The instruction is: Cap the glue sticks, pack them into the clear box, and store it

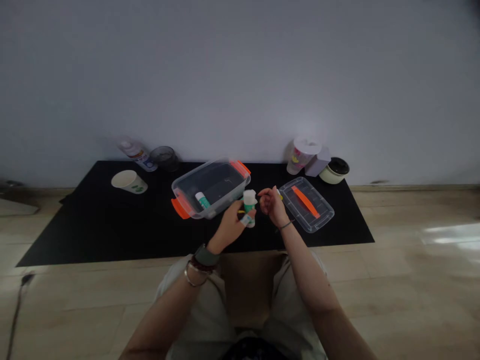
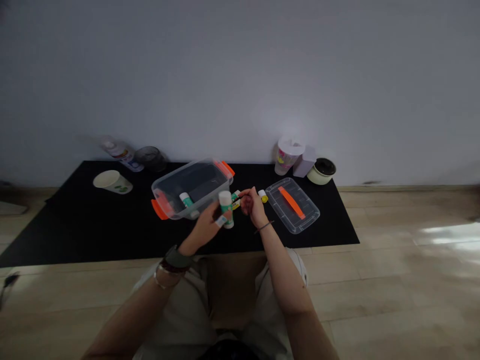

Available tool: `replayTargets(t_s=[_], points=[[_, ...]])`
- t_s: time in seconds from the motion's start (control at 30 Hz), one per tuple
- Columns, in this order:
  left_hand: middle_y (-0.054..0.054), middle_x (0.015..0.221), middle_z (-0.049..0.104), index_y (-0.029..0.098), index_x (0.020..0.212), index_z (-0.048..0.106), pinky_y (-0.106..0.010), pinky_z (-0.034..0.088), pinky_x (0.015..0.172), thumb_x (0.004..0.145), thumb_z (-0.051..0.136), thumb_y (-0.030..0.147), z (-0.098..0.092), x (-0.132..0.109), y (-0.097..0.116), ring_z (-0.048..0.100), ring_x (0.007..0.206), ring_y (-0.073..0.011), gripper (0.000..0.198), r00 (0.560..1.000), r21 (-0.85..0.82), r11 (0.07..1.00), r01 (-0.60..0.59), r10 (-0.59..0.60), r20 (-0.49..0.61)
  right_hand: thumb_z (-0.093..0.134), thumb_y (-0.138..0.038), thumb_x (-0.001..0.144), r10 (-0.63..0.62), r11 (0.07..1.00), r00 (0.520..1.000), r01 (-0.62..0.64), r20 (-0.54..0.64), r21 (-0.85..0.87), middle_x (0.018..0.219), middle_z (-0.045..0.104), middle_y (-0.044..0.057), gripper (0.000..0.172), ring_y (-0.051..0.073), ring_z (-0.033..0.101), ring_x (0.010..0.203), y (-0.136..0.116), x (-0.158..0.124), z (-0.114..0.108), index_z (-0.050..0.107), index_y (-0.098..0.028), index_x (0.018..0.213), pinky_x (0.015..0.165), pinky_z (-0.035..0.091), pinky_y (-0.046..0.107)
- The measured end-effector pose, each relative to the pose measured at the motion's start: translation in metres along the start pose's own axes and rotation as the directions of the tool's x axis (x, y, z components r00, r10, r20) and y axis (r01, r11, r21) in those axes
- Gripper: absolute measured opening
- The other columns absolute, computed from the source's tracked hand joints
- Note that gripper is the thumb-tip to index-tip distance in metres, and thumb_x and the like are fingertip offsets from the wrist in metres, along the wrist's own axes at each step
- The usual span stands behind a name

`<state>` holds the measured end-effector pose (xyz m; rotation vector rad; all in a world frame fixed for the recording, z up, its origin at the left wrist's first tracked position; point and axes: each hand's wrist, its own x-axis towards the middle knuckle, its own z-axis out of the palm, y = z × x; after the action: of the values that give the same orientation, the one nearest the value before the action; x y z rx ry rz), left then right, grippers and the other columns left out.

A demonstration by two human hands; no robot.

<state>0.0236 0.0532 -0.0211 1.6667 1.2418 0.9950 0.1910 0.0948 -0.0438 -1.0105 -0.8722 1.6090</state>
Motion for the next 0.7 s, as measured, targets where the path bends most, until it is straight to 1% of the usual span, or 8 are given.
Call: replayTargets(t_s=[0.1, 0.2, 0.23, 0.33, 0.4, 0.47, 0.53, 0.7], points=[[-0.01, 0.106, 0.068, 0.016, 0.137, 0.042, -0.034, 0.056, 0.079, 0.09, 0.057, 0.039, -0.038, 0.025, 0.018, 0.067, 0.091, -0.0203, 0.055, 0.983, 0.021, 1.0, -0.021, 0.025, -0.183, 0.035, -0.081, 0.086, 0.004, 1.0, 0.998, -0.003, -0.063, 0.013, 0.051, 0.043, -0.006, 0.064, 0.007, 0.03, 0.037, -0.004, 0.001, -0.002, 0.055, -0.021, 0.079, 0.039, 0.02, 0.022], [-0.008, 0.103, 0.067, 0.016, 0.151, 0.017, -0.033, 0.055, 0.078, 0.088, 0.06, 0.037, -0.075, 0.058, 0.023, 0.067, 0.085, -0.0183, 0.08, 0.948, 0.213, 0.977, -0.005, 0.073, -0.31, 0.037, -0.081, 0.084, 0.017, 1.0, 0.997, -0.017, -0.069, 0.006, 0.05, 0.042, -0.006, 0.063, 0.007, 0.031, 0.037, -0.004, 0.002, -0.002, 0.055, -0.021, 0.077, 0.038, 0.019, 0.022], [-0.009, 0.104, 0.067, 0.016, 0.153, 0.012, -0.033, 0.055, 0.079, 0.087, 0.06, 0.036, -0.084, 0.068, 0.021, 0.067, 0.084, -0.0182, 0.084, 0.946, 0.3, 0.954, 0.02, 0.079, -0.314, 0.038, -0.082, 0.084, 0.021, 1.0, 0.998, -0.02, -0.066, 0.006, 0.05, 0.043, -0.006, 0.064, 0.007, 0.032, 0.037, -0.003, 0.002, -0.002, 0.055, -0.021, 0.077, 0.038, 0.019, 0.022], [-0.012, 0.109, 0.067, 0.014, 0.153, 0.022, -0.035, 0.052, 0.086, 0.089, 0.055, 0.03, -0.098, 0.091, 0.007, 0.067, 0.091, -0.0213, 0.074, 0.99, 0.545, 0.837, 0.056, 0.023, -0.138, 0.04, -0.083, 0.082, 0.03, 1.0, 0.998, -0.03, -0.053, 0.011, 0.049, 0.044, -0.006, 0.065, 0.007, 0.033, 0.036, -0.002, 0.002, -0.001, 0.056, -0.02, 0.077, 0.038, 0.02, 0.022], [-0.012, 0.109, 0.068, 0.015, 0.148, 0.034, -0.036, 0.05, 0.088, 0.089, 0.053, 0.03, -0.1, 0.099, -0.006, 0.067, 0.097, -0.0249, 0.063, 0.994, 0.675, 0.735, 0.063, -0.11, 0.027, 0.042, -0.082, 0.081, 0.027, 0.999, 0.999, -0.026, -0.047, 0.018, 0.049, 0.045, -0.005, 0.064, 0.007, 0.034, 0.037, -0.003, 0.002, -0.001, 0.057, -0.02, 0.076, 0.038, 0.021, 0.022], [-0.012, 0.107, 0.07, 0.017, 0.145, 0.04, -0.035, 0.05, 0.086, 0.089, 0.053, 0.034, -0.098, 0.103, -0.018, 0.068, 0.097, -0.0272, 0.06, 0.953, 0.77, 0.631, 0.094, -0.281, 0.113, 0.044, -0.082, 0.081, 0.018, 1.0, 0.999, -0.017, -0.04, 0.025, 0.049, 0.046, -0.005, 0.064, 0.007, 0.035, 0.037, -0.003, 0.002, -0.002, 0.058, -0.02, 0.076, 0.038, 0.022, 0.021], [-0.012, 0.105, 0.071, 0.019, 0.143, 0.041, -0.033, 0.05, 0.082, 0.088, 0.055, 0.038, -0.095, 0.105, -0.029, 0.069, 0.095, -0.028, 0.06, 0.899, 0.831, 0.541, 0.128, -0.417, 0.133, 0.044, -0.081, 0.082, 0.012, 1.0, 0.999, -0.011, -0.037, 0.023, 0.049, 0.046, -0.005, 0.063, 0.007, 0.035, 0.038, -0.003, 0.002, -0.003, 0.058, -0.019, 0.076, 0.039, 0.022, 0.022], [-0.019, 0.115, 0.07, 0.019, 0.139, 0.046, -0.034, 0.051, 0.079, 0.08, 0.062, 0.032, -0.091, 0.109, -0.044, 0.069, 0.099, -0.0309, 0.063, 0.798, 0.904, 0.397, 0.161, -0.591, 0.117, 0.041, -0.081, 0.083, 0.032, 0.999, 0.999, -0.032, -0.032, -0.007, 0.051, 0.046, -0.005, 0.063, 0.008, 0.035, 0.039, -0.003, 0.003, -0.003, 0.057, -0.02, 0.077, 0.04, 0.023, 0.022]])
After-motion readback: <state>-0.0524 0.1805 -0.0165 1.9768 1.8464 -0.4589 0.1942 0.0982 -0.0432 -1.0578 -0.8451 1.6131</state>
